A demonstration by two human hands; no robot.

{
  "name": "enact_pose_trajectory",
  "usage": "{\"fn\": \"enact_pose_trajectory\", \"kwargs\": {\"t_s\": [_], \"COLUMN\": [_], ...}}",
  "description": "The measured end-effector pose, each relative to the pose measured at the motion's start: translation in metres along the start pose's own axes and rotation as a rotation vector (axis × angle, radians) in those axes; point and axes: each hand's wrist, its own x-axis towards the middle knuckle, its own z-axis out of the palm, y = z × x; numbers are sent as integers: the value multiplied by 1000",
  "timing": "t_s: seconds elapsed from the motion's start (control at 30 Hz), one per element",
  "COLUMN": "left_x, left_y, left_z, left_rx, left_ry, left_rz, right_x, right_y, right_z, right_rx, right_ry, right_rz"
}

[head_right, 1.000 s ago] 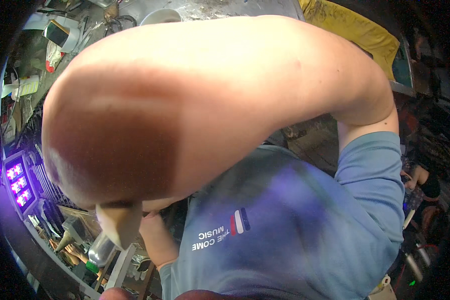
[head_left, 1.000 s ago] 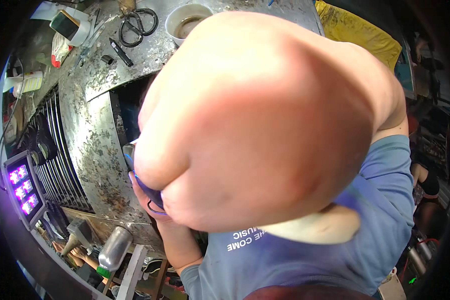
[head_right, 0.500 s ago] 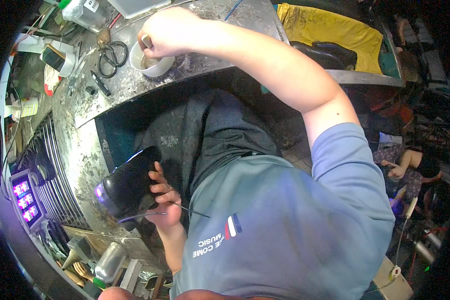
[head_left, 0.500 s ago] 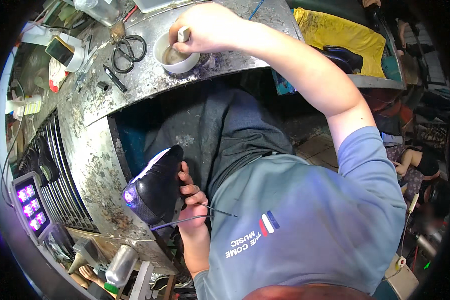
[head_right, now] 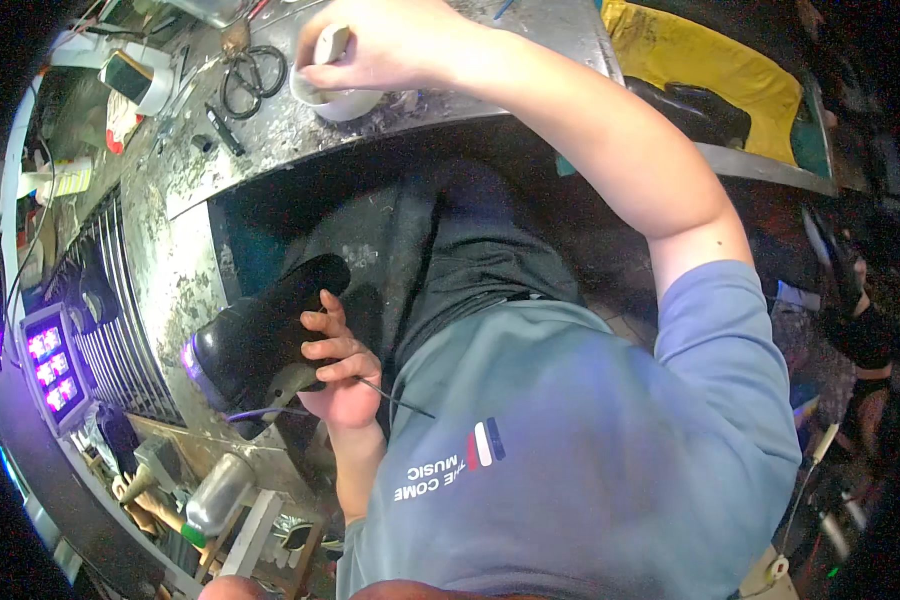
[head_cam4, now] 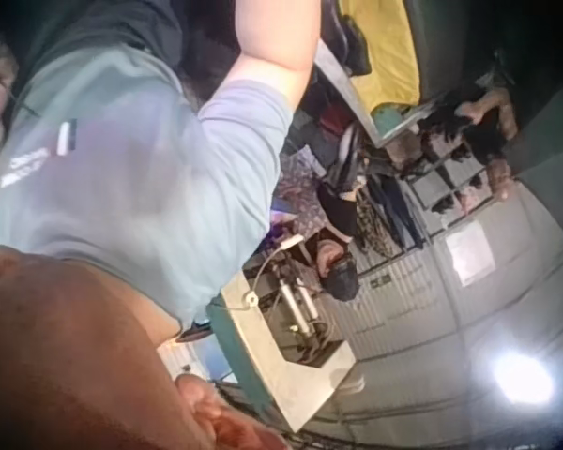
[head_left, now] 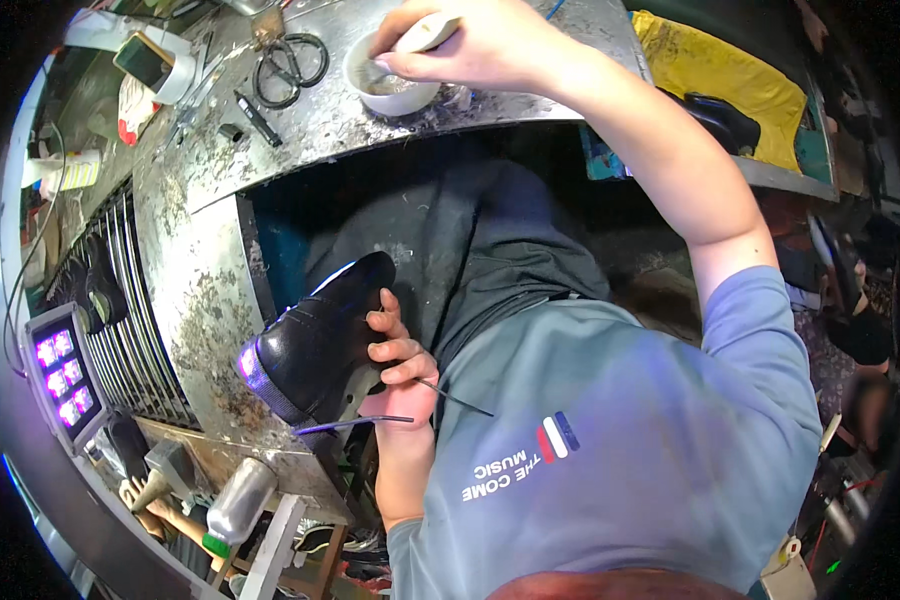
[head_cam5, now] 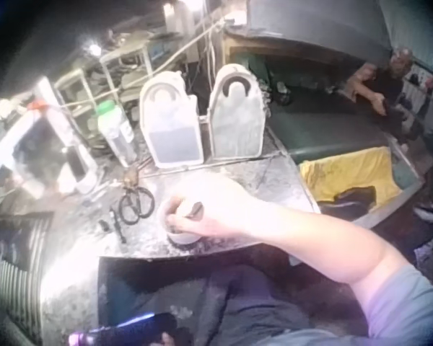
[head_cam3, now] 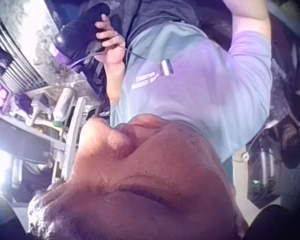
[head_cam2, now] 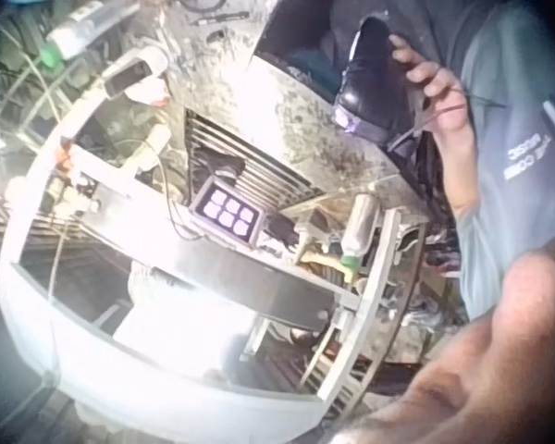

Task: The person repeatedly dips a small brush into a container of white paint and applies it to the side and heel of a black high-heeled shoe. The person rotates the shoe to access different areas and continues the painting process throughout the clip.

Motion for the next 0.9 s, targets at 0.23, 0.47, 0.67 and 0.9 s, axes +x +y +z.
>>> {"fn": "enact_pose_trajectory", "kwargs": {"t_s": [0.23, 0.47, 0.67, 0.9], "left_x": [-3, -10, -13, -12], "left_y": [-1, -3, 3, 0], "left_z": [-1, -2, -7, -14], "left_rx": [7, 27, 24, -57], "left_ry": [37, 121, 146, 102], "left_rz": [35, 152, 128, 91], "right_x": [-8, -9, -9, -6], "right_y": [-79, -110, -108, -109], "right_z": [0, 24, 28, 32], "right_rx": [737, 811, 797, 804], "right_ry": [-170, -168, -143, -150], "right_rz": [-190, -337, -363, -393]}}
